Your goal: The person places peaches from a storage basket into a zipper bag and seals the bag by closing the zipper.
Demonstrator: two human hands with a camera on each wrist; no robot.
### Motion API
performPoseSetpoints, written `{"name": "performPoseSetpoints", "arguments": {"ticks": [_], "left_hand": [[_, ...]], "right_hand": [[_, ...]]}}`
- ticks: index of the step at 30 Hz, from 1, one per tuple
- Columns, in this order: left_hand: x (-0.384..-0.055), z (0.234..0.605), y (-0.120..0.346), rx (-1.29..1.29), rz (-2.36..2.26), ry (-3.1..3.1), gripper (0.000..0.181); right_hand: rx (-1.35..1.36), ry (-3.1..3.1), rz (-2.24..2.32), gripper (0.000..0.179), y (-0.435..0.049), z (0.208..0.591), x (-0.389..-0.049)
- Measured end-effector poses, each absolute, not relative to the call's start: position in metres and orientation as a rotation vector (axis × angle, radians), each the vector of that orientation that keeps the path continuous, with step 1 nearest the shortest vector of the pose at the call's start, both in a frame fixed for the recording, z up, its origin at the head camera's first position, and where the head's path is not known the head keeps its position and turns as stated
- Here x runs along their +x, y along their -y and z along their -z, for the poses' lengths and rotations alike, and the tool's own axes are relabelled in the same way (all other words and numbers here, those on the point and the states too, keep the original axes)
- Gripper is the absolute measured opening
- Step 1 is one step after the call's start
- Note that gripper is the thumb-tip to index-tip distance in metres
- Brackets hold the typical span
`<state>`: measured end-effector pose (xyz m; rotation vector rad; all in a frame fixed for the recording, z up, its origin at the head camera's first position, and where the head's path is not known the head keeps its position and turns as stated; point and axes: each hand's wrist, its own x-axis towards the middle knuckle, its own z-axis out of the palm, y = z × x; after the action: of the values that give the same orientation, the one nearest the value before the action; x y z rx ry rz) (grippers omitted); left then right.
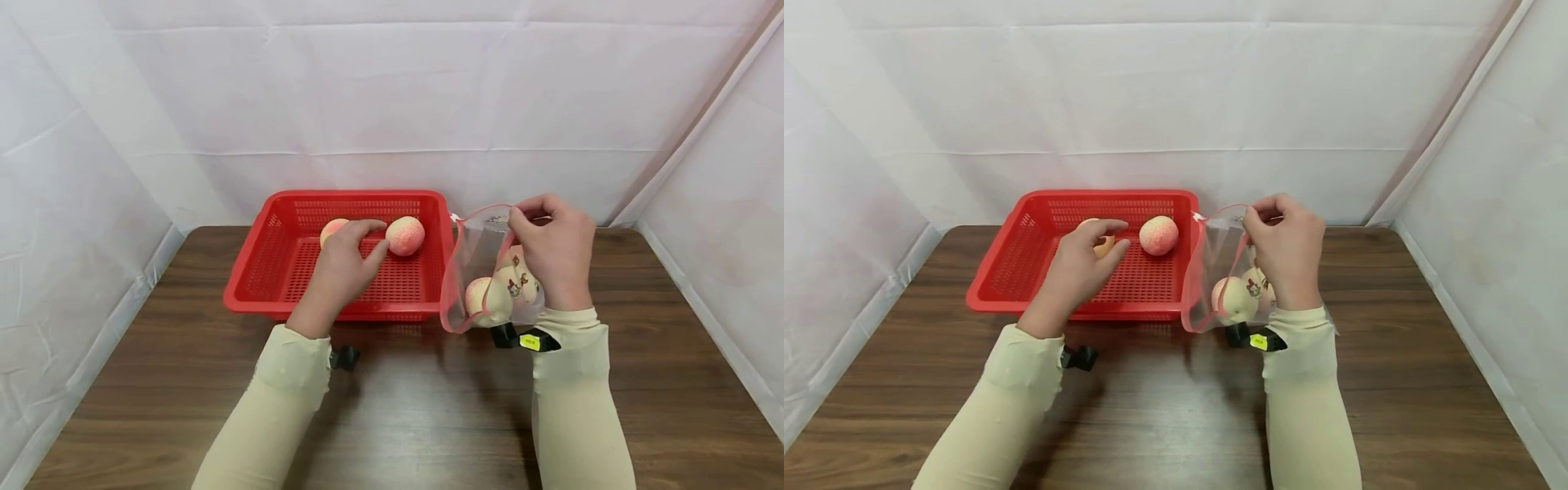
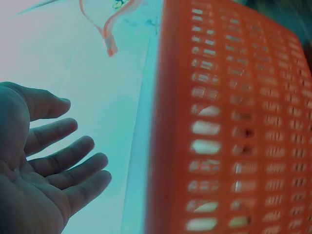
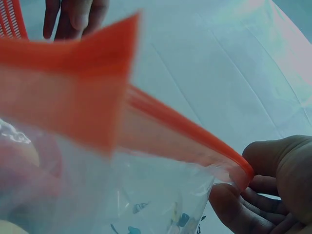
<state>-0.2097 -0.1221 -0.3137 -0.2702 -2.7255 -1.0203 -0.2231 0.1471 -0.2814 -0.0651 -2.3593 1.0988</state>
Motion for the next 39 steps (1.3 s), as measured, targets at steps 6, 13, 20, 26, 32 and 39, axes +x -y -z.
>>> {"name": "performPoseSetpoints", "arguments": {"ticks": [6, 13, 20, 26, 32, 39], "left_hand": [[-0.215, 0.303, 0.134, -0.189, 0.994, 2.851, 0.042], [-0.217, 0.304, 0.139, -0.146, 1.021, 2.930, 0.046], [-0.220, 0.309, 0.139, -0.160, 1.025, 2.927, 0.044], [-0.221, 0.311, 0.137, -0.207, 1.038, 2.927, 0.043], [-0.220, 0.313, 0.142, -0.176, 1.032, 2.938, 0.042], [-0.219, 0.312, 0.146, -0.176, 1.034, 2.956, 0.042]], "right_hand": [[-0.121, 2.365, -1.136, 0.018, -0.156, 0.267, -0.237], [-0.195, 2.269, -1.288, 0.014, -0.179, 0.247, -0.252], [-0.229, 2.125, -1.316, 0.013, -0.187, 0.241, -0.258], [-0.131, 2.206, -1.278, 0.018, -0.176, 0.251, -0.252], [-0.023, 2.278, -1.238, 0.020, -0.163, 0.261, -0.237], [0.066, 2.387, -1.205, 0.025, -0.152, 0.272, -0.220]]}}
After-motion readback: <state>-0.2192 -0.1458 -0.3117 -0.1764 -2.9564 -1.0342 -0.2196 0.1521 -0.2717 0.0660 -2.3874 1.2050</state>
